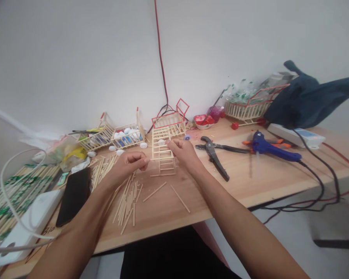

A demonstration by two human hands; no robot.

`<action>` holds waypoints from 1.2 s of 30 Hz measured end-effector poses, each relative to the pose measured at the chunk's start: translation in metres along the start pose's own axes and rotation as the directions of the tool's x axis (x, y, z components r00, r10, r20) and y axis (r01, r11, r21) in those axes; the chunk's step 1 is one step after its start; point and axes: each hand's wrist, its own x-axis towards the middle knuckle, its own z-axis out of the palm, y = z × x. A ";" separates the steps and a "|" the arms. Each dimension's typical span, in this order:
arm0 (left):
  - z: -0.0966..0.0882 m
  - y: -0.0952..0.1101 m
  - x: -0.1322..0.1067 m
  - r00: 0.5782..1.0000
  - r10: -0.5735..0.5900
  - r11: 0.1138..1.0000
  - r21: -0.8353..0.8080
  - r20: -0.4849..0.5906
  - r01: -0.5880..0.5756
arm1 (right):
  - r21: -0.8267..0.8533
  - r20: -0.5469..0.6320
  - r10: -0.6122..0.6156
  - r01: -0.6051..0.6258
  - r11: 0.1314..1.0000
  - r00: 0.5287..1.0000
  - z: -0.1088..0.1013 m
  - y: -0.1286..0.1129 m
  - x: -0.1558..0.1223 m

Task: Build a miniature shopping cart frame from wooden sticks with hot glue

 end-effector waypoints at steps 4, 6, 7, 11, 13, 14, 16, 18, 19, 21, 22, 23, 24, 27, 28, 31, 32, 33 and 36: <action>0.001 0.001 0.000 1.000 -0.011 1.000 -0.007 -0.002 0.011 | 0.003 0.006 0.003 -0.003 1.000 1.000 0.000 0.000 0.000; 0.000 0.002 0.000 1.000 -0.012 1.000 -0.006 -0.003 0.012 | 0.008 0.013 0.005 -0.005 1.000 1.000 0.000 0.000 0.000; 0.000 0.002 0.000 1.000 -0.010 1.000 -0.003 -0.001 0.010 | 0.009 0.014 0.006 -0.007 1.000 1.000 0.000 0.000 0.000; 0.000 0.002 0.000 1.000 -0.005 1.000 0.006 0.001 0.005 | 0.002 0.010 0.008 -0.008 1.000 1.000 0.000 -0.001 -0.001; 0.000 0.003 0.000 1.000 -0.006 1.000 0.010 -0.001 0.006 | -0.008 0.005 0.004 -0.003 1.000 1.000 0.000 -0.001 0.000; 0.000 0.003 0.000 1.000 -0.006 1.000 0.011 -0.001 0.006 | -0.012 0.002 0.000 0.000 1.000 1.000 0.000 0.000 0.000; 0.001 0.003 0.000 1.000 -0.007 1.000 0.014 0.000 0.007 | -0.010 0.001 -0.005 0.005 1.000 1.000 0.000 0.001 0.000; 0.001 0.003 0.000 1.000 -0.008 1.000 0.016 -0.002 0.008 | -0.001 0.005 -0.005 0.005 1.000 1.000 0.000 0.002 0.001; 0.001 0.003 0.000 1.000 -0.007 1.000 0.017 -0.002 0.008 | 0.003 0.007 -0.004 0.004 1.000 1.000 0.000 0.003 0.001; 0.001 0.003 0.000 1.000 -0.005 1.000 0.017 0.004 0.005 | 0.015 0.009 -0.002 0.002 1.000 1.000 0.000 0.003 0.001; 0.001 0.004 0.000 1.000 -0.004 1.000 0.015 0.005 0.004 | 0.019 0.009 -0.001 0.000 1.000 1.000 0.000 0.003 0.001; 0.001 0.004 -0.001 1.000 -0.004 1.000 0.012 0.006 0.004 | 0.019 0.008 0.002 -0.002 1.000 1.000 0.000 0.003 0.001; 0.001 0.004 -0.001 1.000 -0.006 1.000 0.010 0.006 0.006 | 0.017 0.008 0.003 -0.003 1.000 1.000 0.001 0.003 0.001; 0.001 0.005 -0.001 1.000 -0.016 1.000 -0.002 0.001 0.016 | 0.008 0.003 0.003 -0.003 1.000 1.000 0.001 0.003 0.001; 0.001 0.005 -0.001 1.000 -0.018 1.000 -0.008 0.000 0.018 | 0.007 0.003 0.004 -0.004 1.000 1.000 0.001 0.003 0.001; 0.001 0.003 0.000 1.000 -0.017 1.000 -0.023 0.000 0.017 | 0.003 0.005 0.010 -0.010 1.000 1.000 0.000 0.002 0.000; 0.001 0.003 0.000 1.000 -0.015 1.000 -0.026 0.001 0.015 | 0.001 0.004 0.010 -0.010 1.000 1.000 0.000 0.002 0.000; 0.001 0.002 0.000 1.000 -0.013 0.999 -0.029 0.003 0.013 | 0.001 0.002 0.008 -0.008 1.000 1.000 0.000 0.001 0.000; 0.001 0.002 0.000 1.000 -0.010 0.999 -0.035 0.004 0.010 | 0.007 0.007 0.012 -0.012 1.000 1.000 0.000 0.000 0.000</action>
